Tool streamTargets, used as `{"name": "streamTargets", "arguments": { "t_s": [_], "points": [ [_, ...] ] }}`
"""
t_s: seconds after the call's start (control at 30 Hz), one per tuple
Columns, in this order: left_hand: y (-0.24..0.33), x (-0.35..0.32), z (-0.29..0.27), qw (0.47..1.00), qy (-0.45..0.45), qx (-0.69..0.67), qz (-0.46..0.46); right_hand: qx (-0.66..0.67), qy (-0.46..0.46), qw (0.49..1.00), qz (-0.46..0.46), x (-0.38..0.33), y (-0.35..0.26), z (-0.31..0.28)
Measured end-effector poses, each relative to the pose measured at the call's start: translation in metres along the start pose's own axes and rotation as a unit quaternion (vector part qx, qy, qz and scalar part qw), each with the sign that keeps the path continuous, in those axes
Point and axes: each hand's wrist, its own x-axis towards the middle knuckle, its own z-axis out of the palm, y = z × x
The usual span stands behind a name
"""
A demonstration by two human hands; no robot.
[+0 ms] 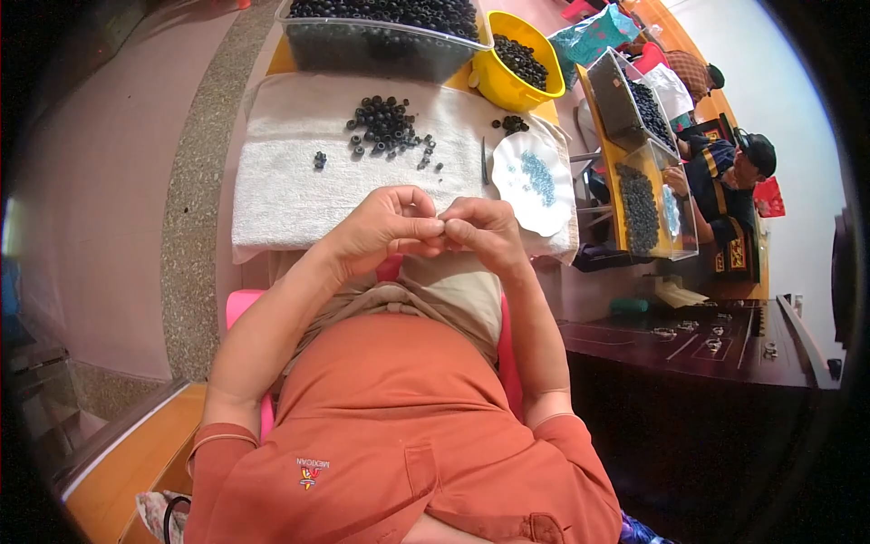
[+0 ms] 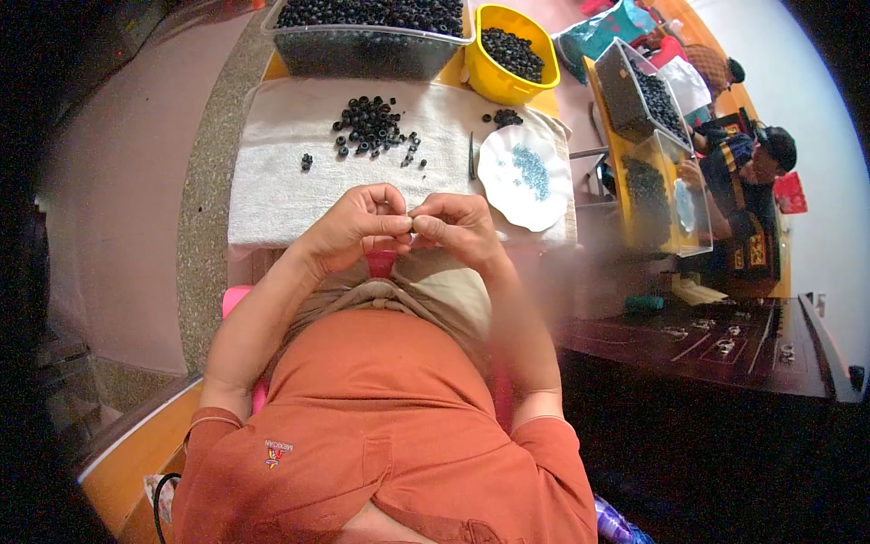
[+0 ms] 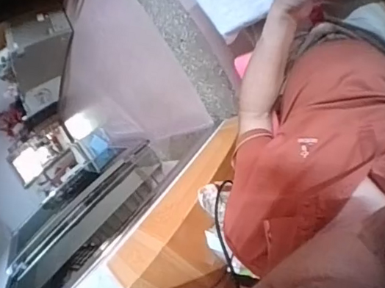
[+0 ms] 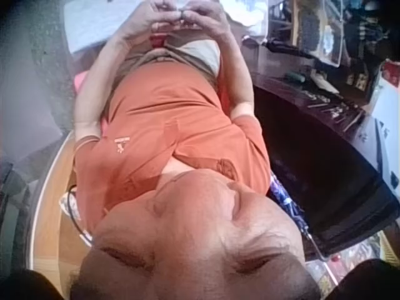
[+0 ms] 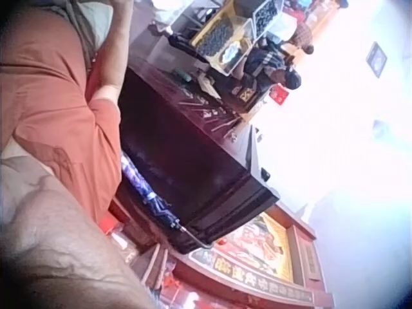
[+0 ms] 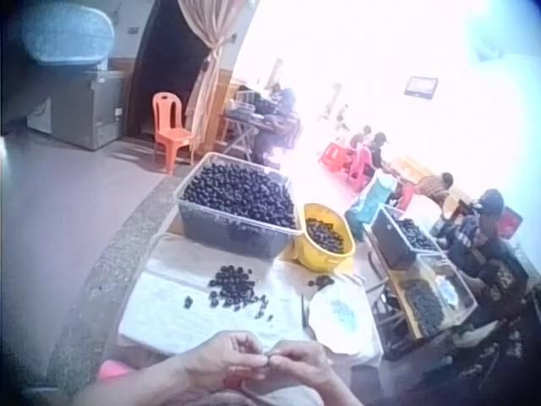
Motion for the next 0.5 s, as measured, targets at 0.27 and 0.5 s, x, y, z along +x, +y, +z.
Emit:
{"name": "streamTargets", "arguments": {
  "t_s": [0.27, 0.5],
  "points": [
    [0.005, -0.003, 0.006, 1.0, 0.011, 0.016, 0.003, -0.012, 0.011, 1.0, 0.016, -0.003, -0.006, 0.005],
    [0.003, 0.0, -0.005, 0.998, 0.063, 0.001, 0.03, -0.421, 0.099, 0.863, -0.261, -0.004, -0.011, 0.038]
  ]
}}
